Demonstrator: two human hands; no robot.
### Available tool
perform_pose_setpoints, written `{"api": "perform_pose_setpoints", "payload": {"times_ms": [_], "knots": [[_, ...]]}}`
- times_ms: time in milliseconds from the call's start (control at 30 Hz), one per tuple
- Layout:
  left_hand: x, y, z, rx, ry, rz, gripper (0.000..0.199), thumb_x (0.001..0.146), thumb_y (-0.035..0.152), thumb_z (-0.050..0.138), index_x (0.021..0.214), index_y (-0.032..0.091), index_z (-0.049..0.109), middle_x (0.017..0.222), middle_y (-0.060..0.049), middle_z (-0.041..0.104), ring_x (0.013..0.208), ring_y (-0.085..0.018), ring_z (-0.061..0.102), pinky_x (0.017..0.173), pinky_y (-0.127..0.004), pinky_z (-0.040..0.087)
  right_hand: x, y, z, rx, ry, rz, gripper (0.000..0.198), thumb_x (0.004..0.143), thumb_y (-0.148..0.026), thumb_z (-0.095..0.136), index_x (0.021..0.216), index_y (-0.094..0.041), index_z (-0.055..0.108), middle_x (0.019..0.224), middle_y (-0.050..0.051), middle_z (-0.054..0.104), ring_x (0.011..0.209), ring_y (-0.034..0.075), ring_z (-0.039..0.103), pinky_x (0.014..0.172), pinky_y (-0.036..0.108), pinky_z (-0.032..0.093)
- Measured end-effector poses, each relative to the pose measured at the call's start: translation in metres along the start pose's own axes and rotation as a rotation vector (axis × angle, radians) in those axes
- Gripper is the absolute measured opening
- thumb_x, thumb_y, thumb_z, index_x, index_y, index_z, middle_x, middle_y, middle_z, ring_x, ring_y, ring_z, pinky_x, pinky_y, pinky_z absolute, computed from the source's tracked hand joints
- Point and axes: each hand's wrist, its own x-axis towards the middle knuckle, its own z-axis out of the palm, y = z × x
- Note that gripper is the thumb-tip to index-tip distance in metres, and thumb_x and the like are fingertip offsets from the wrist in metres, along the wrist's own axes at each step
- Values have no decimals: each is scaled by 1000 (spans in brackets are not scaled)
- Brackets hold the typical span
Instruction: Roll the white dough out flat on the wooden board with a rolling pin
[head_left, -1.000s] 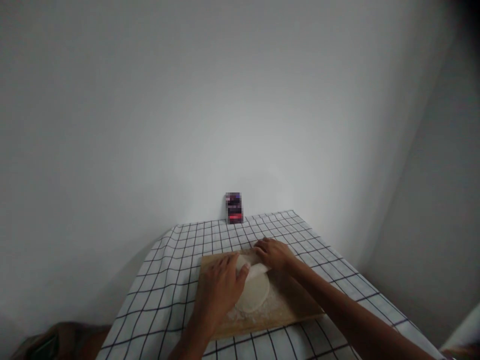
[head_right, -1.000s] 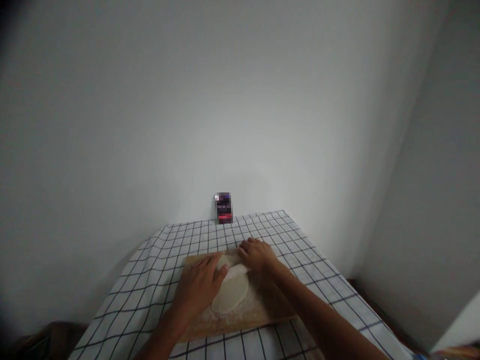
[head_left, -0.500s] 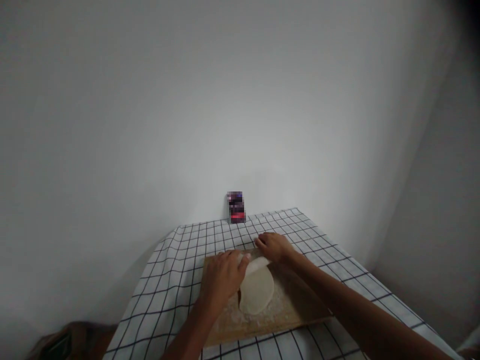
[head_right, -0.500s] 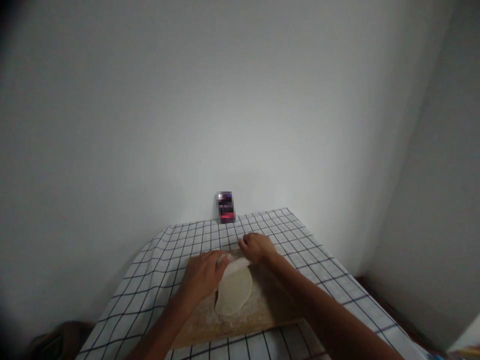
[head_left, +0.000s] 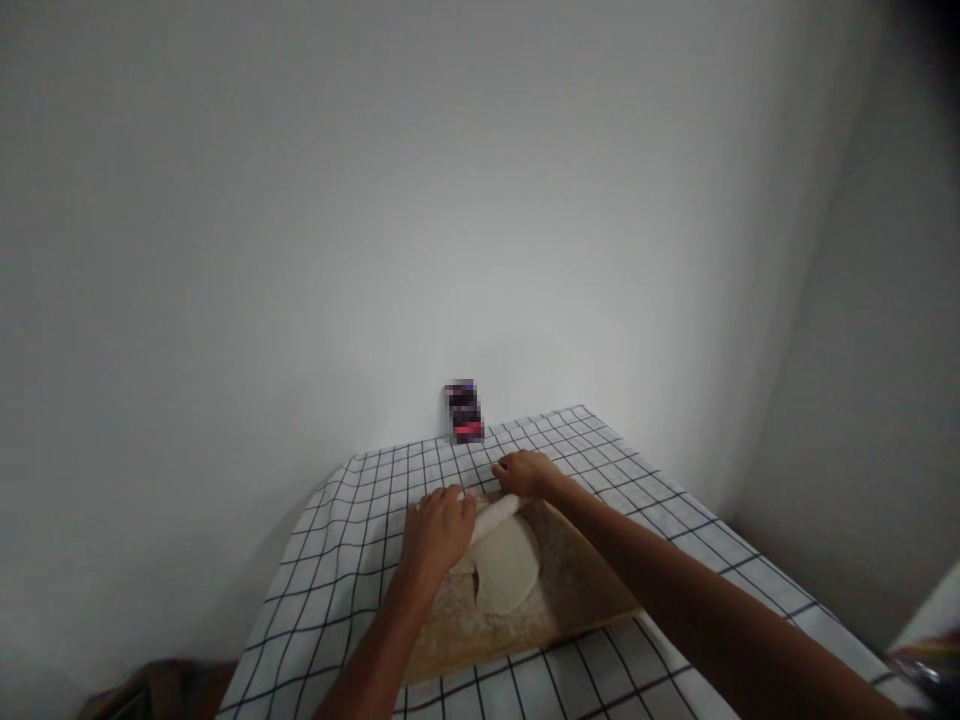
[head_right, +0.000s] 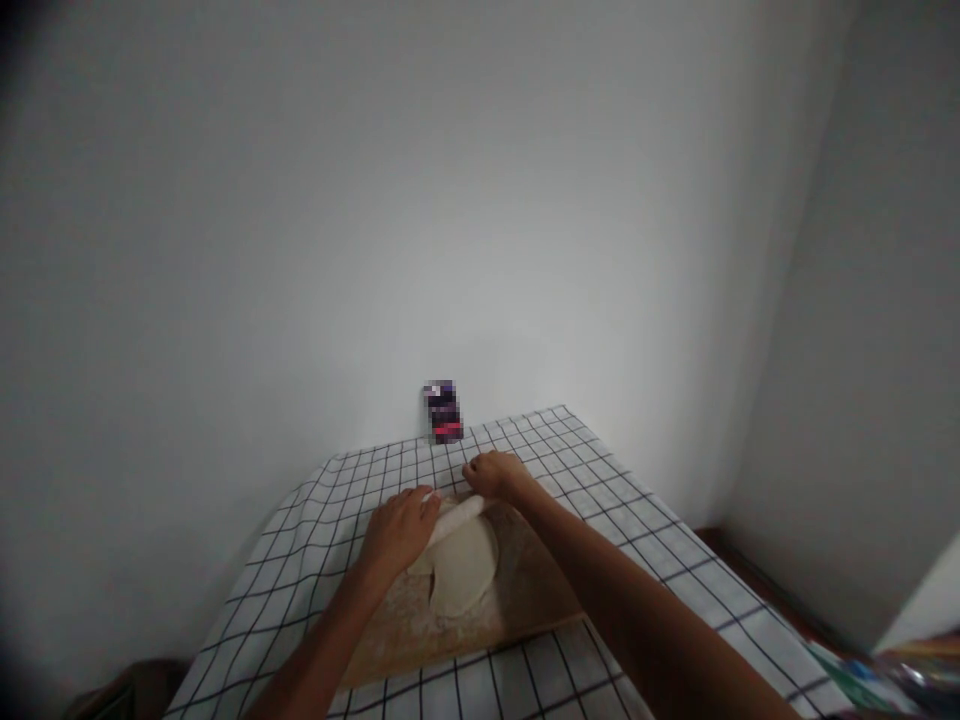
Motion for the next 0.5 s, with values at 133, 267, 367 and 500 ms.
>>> {"api": "perform_pose_setpoints", "payload": {"times_ms": [133,267,367,500], "knots": [[-7,3,-1,-17,24,-24,45,111,47,39,129,20,70,125,-14,78,119,-31,72,102,-46,51,-18,1,-2,4,23,-5,51,109,-46,34,116,-22,79,127,15,77,117,29,72,93,37,52],[-25,16,-7,-25,61,-4,46,111,46,41,137,19,68,132,-14,76,123,-31,70,106,-46,50,-44,2,-3,15,71,-14,53,111,-45,30,118,-22,77,128,13,75,120,28,70,94,38,51],[-46,30,-7,-14,95,18,46,111,42,40,142,18,66,140,-15,73,132,-32,66,113,-50,48,-74,4,2,16,123,-32,51,112,-40,28,129,-21,72,135,14,72,125,27,67,102,39,49],[-81,47,13,5,164,26,50,110,43,44,150,18,60,160,-18,57,148,-35,54,125,-58,38,-119,11,12,55,252,-146,48,113,-37,29,123,-20,73,136,13,72,131,26,60,111,37,43]]}}
